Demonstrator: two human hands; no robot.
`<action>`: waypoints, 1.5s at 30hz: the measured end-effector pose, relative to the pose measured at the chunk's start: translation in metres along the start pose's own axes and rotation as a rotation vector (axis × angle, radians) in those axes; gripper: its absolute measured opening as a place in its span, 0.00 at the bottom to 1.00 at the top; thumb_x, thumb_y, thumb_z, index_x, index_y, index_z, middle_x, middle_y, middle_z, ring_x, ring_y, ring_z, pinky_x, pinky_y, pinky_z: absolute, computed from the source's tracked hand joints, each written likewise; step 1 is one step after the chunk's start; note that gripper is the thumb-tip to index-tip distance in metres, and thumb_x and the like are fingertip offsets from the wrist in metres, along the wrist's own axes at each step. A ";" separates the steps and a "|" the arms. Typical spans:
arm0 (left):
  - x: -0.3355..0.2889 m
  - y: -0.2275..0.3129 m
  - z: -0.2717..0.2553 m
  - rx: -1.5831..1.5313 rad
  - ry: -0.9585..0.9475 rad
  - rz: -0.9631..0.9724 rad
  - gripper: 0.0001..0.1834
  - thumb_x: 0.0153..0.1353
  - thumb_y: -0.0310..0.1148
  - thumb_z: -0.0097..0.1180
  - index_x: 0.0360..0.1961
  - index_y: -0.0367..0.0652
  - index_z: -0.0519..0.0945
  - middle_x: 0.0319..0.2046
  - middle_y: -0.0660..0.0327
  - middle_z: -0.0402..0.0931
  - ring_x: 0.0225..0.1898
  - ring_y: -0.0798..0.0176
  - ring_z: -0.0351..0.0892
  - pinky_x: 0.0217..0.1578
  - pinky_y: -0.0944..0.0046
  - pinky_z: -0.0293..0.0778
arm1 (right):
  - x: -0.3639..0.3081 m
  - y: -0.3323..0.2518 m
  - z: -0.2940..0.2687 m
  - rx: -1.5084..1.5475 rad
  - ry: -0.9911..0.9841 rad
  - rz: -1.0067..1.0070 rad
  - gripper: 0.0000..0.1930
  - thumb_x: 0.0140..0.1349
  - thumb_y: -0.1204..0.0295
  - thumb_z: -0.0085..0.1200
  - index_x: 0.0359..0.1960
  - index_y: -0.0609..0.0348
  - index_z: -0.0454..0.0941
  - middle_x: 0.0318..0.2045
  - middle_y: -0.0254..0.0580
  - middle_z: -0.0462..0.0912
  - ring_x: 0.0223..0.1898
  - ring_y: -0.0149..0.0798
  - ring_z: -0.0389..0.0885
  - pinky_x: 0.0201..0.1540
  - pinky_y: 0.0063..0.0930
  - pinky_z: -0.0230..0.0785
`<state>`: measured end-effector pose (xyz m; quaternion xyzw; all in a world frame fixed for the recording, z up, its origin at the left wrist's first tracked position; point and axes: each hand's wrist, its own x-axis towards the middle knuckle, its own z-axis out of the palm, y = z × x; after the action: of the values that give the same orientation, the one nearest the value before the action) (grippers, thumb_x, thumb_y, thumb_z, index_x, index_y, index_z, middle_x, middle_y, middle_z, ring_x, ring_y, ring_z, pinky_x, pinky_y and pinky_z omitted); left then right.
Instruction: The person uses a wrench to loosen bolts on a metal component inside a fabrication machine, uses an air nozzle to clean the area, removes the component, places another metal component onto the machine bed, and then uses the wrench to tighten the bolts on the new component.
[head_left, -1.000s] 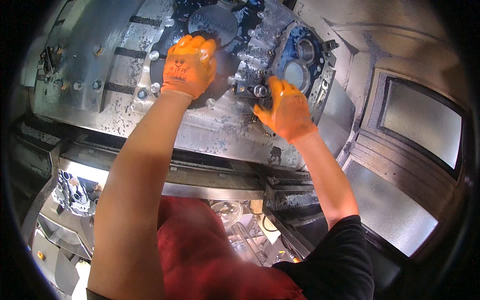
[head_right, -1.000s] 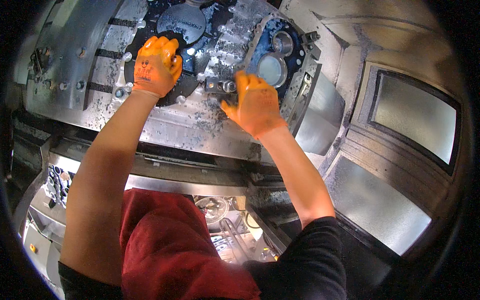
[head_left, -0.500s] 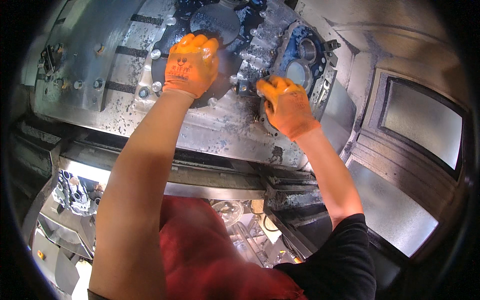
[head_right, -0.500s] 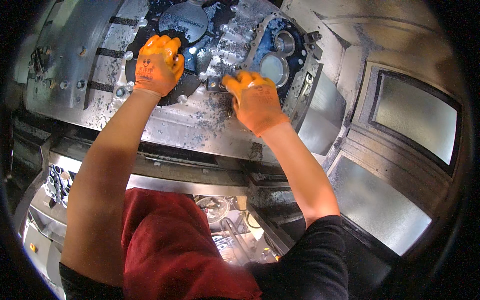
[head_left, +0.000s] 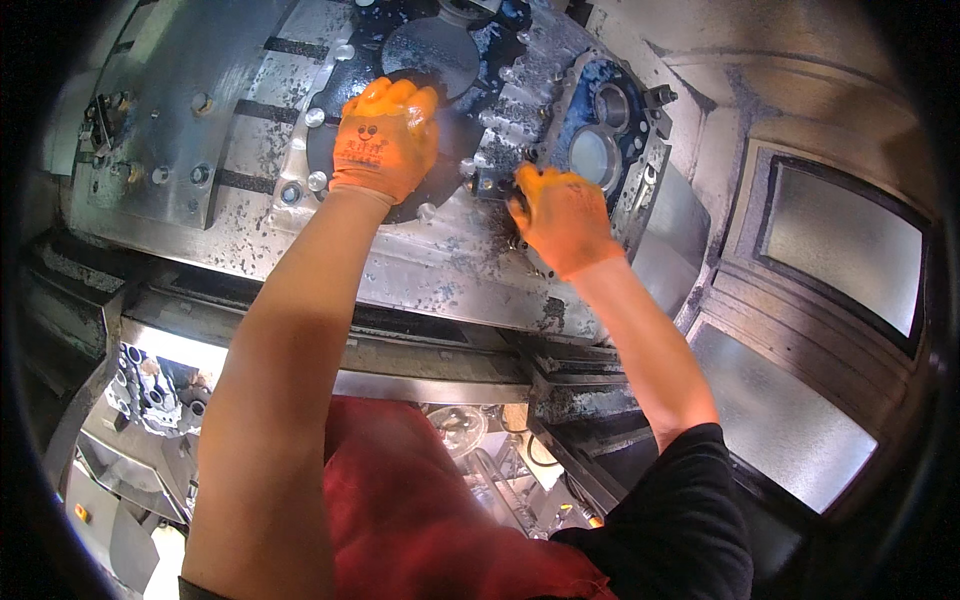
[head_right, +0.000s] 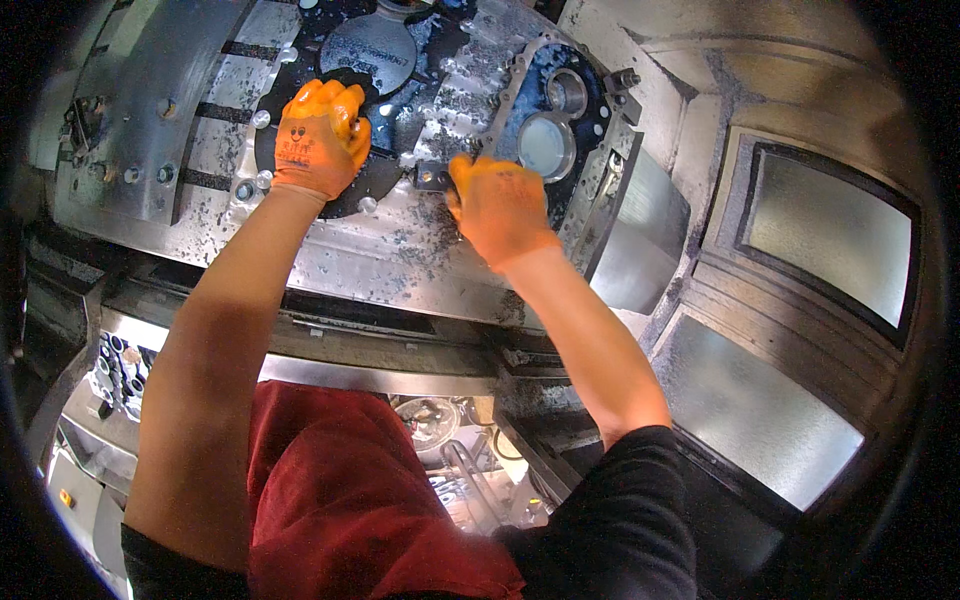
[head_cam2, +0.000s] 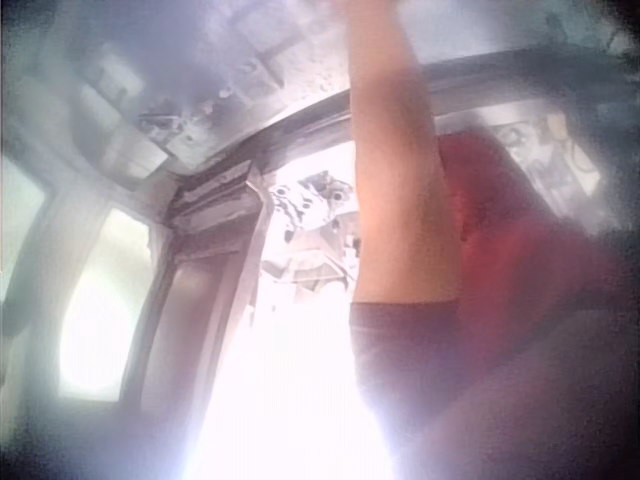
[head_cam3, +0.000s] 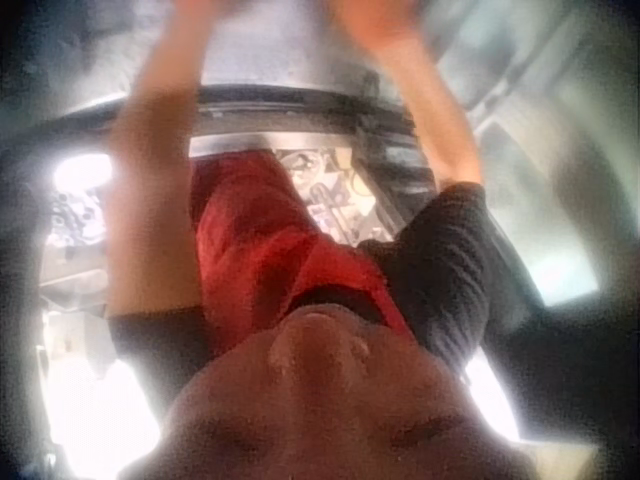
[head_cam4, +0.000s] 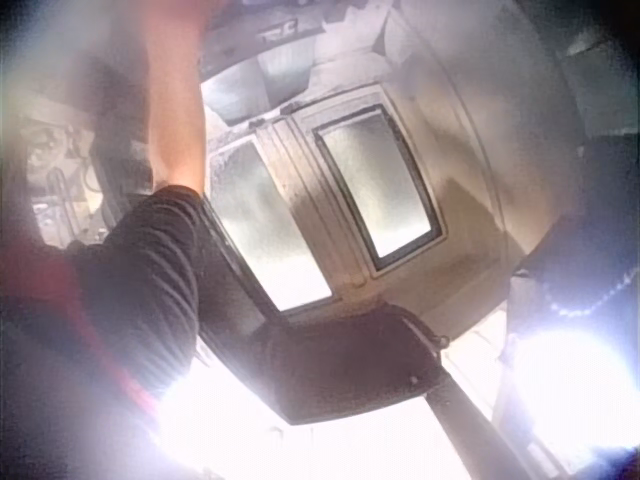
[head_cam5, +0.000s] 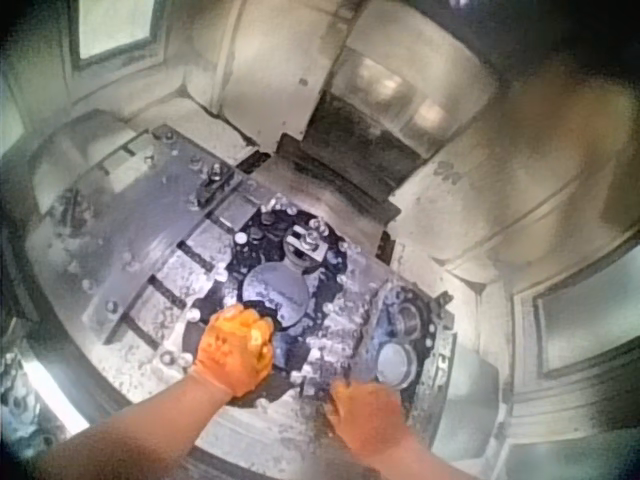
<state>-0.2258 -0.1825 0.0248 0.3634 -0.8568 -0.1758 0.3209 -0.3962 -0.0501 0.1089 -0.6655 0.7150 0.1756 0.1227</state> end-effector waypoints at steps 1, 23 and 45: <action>-0.001 0.001 -0.001 0.005 0.006 -0.003 0.12 0.46 0.28 0.57 0.35 0.44 0.76 0.30 0.55 0.73 0.37 0.46 0.73 0.40 0.51 0.70 | -0.004 0.002 0.001 0.034 0.104 -0.022 0.20 0.55 0.55 0.57 0.41 0.58 0.73 0.32 0.49 0.80 0.36 0.52 0.80 0.39 0.42 0.72; 0.001 -0.001 0.002 -0.014 -0.002 0.002 0.12 0.45 0.28 0.57 0.34 0.44 0.76 0.30 0.55 0.73 0.36 0.46 0.72 0.39 0.52 0.70 | -0.010 0.013 0.003 0.130 0.237 -0.108 0.16 0.54 0.65 0.57 0.43 0.58 0.77 0.38 0.51 0.80 0.40 0.55 0.79 0.43 0.44 0.72; 0.003 -0.003 0.000 -0.022 0.002 0.023 0.12 0.43 0.27 0.57 0.34 0.43 0.75 0.28 0.55 0.71 0.33 0.46 0.72 0.36 0.51 0.69 | 0.008 -0.007 0.003 0.125 -0.024 0.189 0.14 0.56 0.67 0.55 0.44 0.54 0.77 0.41 0.50 0.78 0.43 0.52 0.78 0.46 0.42 0.71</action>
<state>-0.2261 -0.1871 0.0239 0.3502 -0.8585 -0.1814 0.3277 -0.3901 -0.0568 0.1027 -0.5842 0.7825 0.1491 0.1554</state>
